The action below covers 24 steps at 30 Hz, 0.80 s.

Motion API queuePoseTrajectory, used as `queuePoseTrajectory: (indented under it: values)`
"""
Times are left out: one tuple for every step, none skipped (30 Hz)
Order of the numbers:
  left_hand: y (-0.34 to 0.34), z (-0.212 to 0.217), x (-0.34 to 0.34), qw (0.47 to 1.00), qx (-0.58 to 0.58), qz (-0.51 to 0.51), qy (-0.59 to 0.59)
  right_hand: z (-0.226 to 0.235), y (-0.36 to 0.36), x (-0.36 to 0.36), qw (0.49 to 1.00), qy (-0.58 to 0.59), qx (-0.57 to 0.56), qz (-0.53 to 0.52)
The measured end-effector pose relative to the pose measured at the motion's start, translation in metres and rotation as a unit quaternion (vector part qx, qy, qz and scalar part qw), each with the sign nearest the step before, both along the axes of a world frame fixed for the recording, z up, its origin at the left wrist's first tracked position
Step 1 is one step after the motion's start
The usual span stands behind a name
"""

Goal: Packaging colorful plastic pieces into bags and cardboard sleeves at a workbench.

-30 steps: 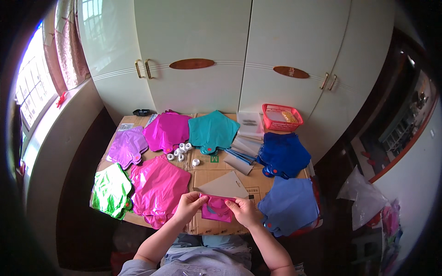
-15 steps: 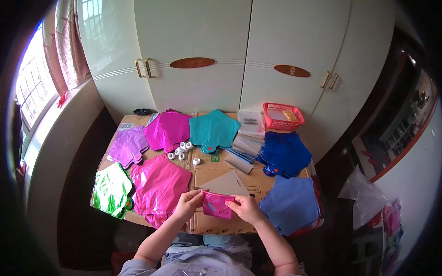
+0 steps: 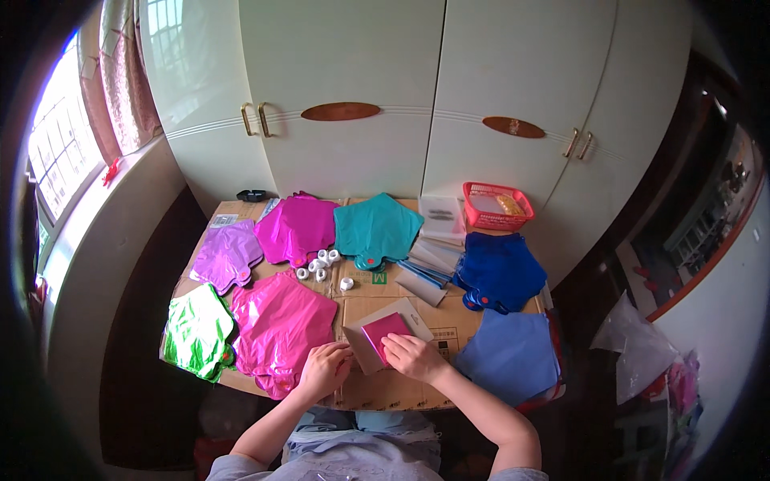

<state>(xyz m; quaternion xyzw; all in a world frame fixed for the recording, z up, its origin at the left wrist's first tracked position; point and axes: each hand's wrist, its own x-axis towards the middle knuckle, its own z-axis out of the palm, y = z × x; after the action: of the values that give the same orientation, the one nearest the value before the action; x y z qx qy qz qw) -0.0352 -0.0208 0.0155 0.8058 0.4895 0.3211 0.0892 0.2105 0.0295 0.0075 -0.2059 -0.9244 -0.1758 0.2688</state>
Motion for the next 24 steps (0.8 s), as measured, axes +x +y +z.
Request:
queuePoseTrajectory:
  values:
    - [0.0, 0.0, 0.001, 1.0, -0.012, 0.0, 0.006, -0.004, -0.003, -0.002, 0.999, -0.001, -0.047, -0.017]
    - [0.0, -0.002, 0.001, 1.0, -0.011, -0.006, 0.002, -0.007, -0.002, -0.004, 0.998, -0.001, -0.065, -0.017]
    - [0.002, -0.005, 0.001, 1.0, -0.011, -0.012, -0.002, -0.009, -0.002, -0.006, 0.996, -0.002, -0.083, -0.018]
    - [0.004, -0.007, 0.001, 1.0, -0.01, -0.02, -0.006, -0.011, -0.002, -0.007, 0.995, -0.003, -0.101, -0.019]
    - [0.003, -0.008, 0.0, 1.0, -0.015, -0.019, -0.006, -0.011, 0.0, -0.009, 0.995, -0.019, -0.101, -0.012]
    - [0.003, -0.008, -0.001, 1.0, -0.02, -0.019, -0.007, -0.011, 0.001, -0.011, 0.994, -0.035, -0.101, -0.004]
    - [0.004, -0.008, -0.001, 0.999, -0.025, -0.022, -0.006, -0.011, 0.002, -0.011, 0.994, -0.051, -0.1, 0.0]
    - [0.004, -0.006, 0.0, 0.999, -0.028, -0.024, 0.002, -0.011, 0.003, -0.011, 0.993, -0.061, -0.106, -0.001]
    - [0.004, -0.003, 0.003, 0.999, -0.031, -0.025, 0.011, -0.011, 0.003, -0.01, 0.991, -0.071, -0.111, -0.001]
    - [0.003, -0.001, 0.003, 0.999, -0.035, -0.026, 0.019, -0.011, 0.003, -0.01, 0.99, -0.082, -0.117, -0.001]
    - [0.003, -0.002, 0.003, 0.998, -0.034, -0.037, 0.046, -0.012, 0.002, -0.01, 0.988, -0.083, -0.132, -0.006]
    - [0.004, -0.003, 0.002, 0.996, -0.034, -0.048, 0.073, -0.013, 0.001, -0.01, 0.985, -0.085, -0.146, -0.011]
    - [0.004, -0.004, 0.002, 0.993, -0.033, -0.059, 0.1, -0.012, 0.0, -0.011, 0.983, -0.087, -0.162, -0.017]
    - [0.004, -0.006, 0.001, 0.99, -0.03, -0.07, 0.122, -0.01, -0.001, -0.011, 0.981, -0.076, -0.18, -0.013]
    - [0.005, -0.007, 0.0, 0.986, -0.027, -0.081, 0.144, -0.007, -0.002, -0.012, 0.978, -0.066, -0.198, -0.009]
    - [0.006, -0.008, -0.001, 0.981, -0.023, -0.093, 0.167, -0.005, -0.002, -0.012, 0.975, -0.055, -0.216, -0.005]
    - [0.007, -0.007, -0.002, 0.979, -0.021, -0.099, 0.176, -0.006, -0.002, -0.011, 0.969, -0.033, -0.245, 0.005]
    - [0.009, -0.005, -0.003, 0.977, -0.018, -0.105, 0.185, -0.007, -0.001, -0.009, 0.962, -0.011, -0.273, 0.016]
    - [0.012, -0.003, -0.003, 0.975, -0.014, -0.114, 0.193, -0.007, 0.0, -0.006, 0.954, 0.01, -0.3, 0.023]
    - [0.015, -0.002, -0.003, 0.971, -0.018, -0.126, 0.203, -0.013, 0.005, -0.002, 0.947, 0.038, -0.318, 0.03]
    - [0.018, -0.002, -0.003, 0.967, -0.022, -0.139, 0.214, -0.024, 0.013, 0.003, 0.939, 0.066, -0.336, 0.038]
    - [0.021, -0.003, -0.004, 0.963, -0.027, -0.149, 0.225, -0.024, 0.017, 0.002, 0.929, 0.095, -0.354, 0.047]
    - [0.022, -0.004, -0.005, 0.962, -0.025, -0.152, 0.224, -0.023, 0.02, 0.001, 0.925, 0.119, -0.36, 0.023]
    - [0.023, -0.005, -0.006, 0.962, -0.022, -0.155, 0.223, -0.022, 0.026, -0.003, 0.92, 0.144, -0.366, -0.002]
